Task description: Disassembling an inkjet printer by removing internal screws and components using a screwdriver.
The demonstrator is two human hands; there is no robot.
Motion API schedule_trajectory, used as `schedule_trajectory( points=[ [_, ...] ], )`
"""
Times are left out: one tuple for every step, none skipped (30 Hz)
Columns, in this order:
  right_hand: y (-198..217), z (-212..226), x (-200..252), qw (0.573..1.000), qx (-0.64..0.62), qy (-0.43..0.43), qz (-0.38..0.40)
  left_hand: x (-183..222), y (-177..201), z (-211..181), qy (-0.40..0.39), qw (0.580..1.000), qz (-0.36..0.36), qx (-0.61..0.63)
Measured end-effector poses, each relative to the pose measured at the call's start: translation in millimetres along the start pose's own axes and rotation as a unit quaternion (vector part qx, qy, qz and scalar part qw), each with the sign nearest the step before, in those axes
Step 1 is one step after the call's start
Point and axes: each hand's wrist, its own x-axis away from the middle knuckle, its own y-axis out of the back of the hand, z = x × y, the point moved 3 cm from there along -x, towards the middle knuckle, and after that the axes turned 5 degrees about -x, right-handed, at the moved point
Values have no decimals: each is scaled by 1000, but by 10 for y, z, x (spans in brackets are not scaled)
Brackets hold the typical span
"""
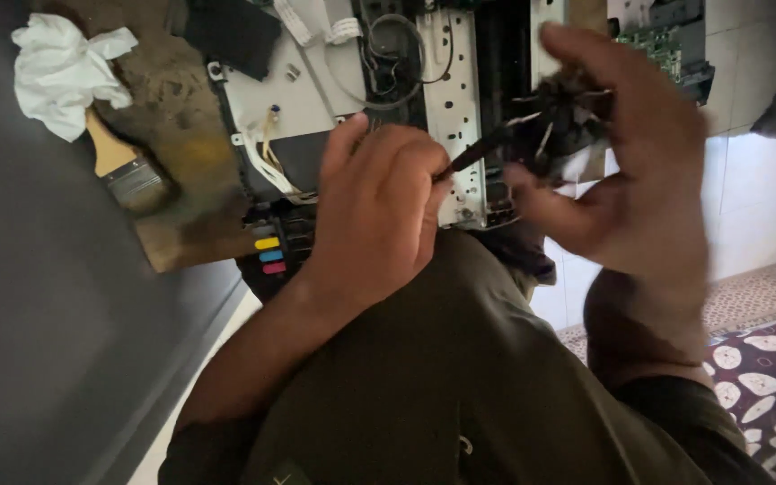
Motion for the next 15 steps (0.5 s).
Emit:
schedule_trajectory(
  points=[
    [151, -60, 29, 1000, -2, -2, 1, -28, 16, 6, 2, 1000, 2, 0],
    [259, -115, 69, 997, 36, -2, 63, -55, 24, 18, 8, 999, 28, -21],
    [368, -173, 117, 989, 74, -1, 125, -80, 30, 29, 14, 997, 55, -43],
    [422, -282, 187, 990, 72, -4, 124, -74, -3, 70, 14, 997, 58, -42],
    [424, -395, 278, 971, 106, -9, 213, -62, -41, 92, -17, 995, 75, -59],
    [431, -508, 373, 943, 139, -14, 300, -52, -74, 116, -48, 992, 92, -76],
    [514, -507, 388, 944, 138, -16, 299, -63, -81, 98, -49, 991, 94, -76],
    [596, -534, 407, 938, 108, -73, 321, -82, -101, 82, -47, 992, 116, -27],
    [677, -557, 433, 928, 79, -129, 341, -99, -119, 64, -46, 989, 137, 22],
    [707, -655, 553, 928, 78, -133, 341, -122, -124, 46, -47, 989, 140, 25],
    [764, -743, 651, 950, -49, -165, 262, -142, -128, 29, -43, 987, 146, 59],
    [824, -845, 740, 950, -173, -193, 175, -170, -127, 19, -39, 983, 151, 92],
    [944, -1132, 801, 950, -173, -193, 174, -198, -148, -33, -41, 983, 152, 92],
    [1023, -1476, 882, 912, -182, -299, 212, -224, -151, -80, -35, 980, 139, 137],
    [1102, -1807, 971, 862, -190, -401, 247, -246, -149, -123, -29, 975, 126, 181]
  ],
)
